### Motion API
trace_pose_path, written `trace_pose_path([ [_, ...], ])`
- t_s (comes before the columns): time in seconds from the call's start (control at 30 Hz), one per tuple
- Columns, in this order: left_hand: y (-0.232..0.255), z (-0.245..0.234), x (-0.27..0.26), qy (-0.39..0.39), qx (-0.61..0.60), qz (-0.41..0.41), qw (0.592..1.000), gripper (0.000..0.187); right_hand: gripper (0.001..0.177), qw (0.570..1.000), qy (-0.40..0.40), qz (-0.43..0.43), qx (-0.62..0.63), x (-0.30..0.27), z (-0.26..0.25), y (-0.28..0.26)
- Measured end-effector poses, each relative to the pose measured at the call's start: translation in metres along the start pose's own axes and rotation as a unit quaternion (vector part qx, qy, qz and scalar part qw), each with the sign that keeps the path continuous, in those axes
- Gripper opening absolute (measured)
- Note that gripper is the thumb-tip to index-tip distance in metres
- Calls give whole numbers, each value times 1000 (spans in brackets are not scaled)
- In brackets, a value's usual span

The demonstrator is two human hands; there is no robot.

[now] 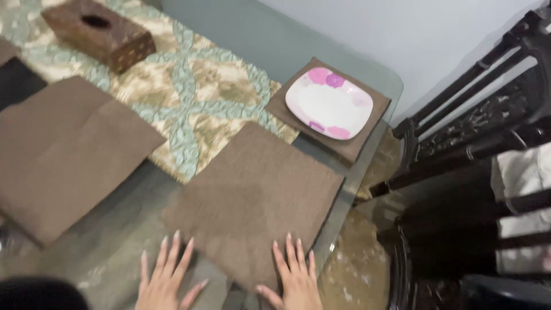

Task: Placing placemats and dinner plates onto a dining table.

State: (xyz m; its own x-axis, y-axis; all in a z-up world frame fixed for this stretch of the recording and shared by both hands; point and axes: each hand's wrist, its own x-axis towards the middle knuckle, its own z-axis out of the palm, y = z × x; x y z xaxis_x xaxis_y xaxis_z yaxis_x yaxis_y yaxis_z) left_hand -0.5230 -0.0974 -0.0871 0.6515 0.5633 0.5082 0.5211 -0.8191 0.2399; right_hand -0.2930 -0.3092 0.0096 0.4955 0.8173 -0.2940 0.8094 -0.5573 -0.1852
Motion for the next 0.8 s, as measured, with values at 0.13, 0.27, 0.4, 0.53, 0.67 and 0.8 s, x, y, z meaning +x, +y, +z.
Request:
trace_pose_path([
  [0.13,10,-40,20,-177,-18,40,983,93,103,984,141,-110,-17,-21,34,-8],
  [0.27,4,-35,18,-350,54,24,935,98,102,993,98,-65,-6,-29,22,-25],
  [0.4,-8,-23,3,3,-20,139,990,94,101,996,75,-51,-1,-33,27,-29],
  [0.53,-16,-29,-3,3,-37,151,988,92,100,994,100,-51,-7,-36,35,-33],
  [0.67,-20,-34,-4,20,-29,160,986,91,98,991,125,-54,3,-46,43,-41],
  [0.8,-21,-39,-11,53,-16,157,986,93,101,997,75,-35,6,-59,33,-58],
])
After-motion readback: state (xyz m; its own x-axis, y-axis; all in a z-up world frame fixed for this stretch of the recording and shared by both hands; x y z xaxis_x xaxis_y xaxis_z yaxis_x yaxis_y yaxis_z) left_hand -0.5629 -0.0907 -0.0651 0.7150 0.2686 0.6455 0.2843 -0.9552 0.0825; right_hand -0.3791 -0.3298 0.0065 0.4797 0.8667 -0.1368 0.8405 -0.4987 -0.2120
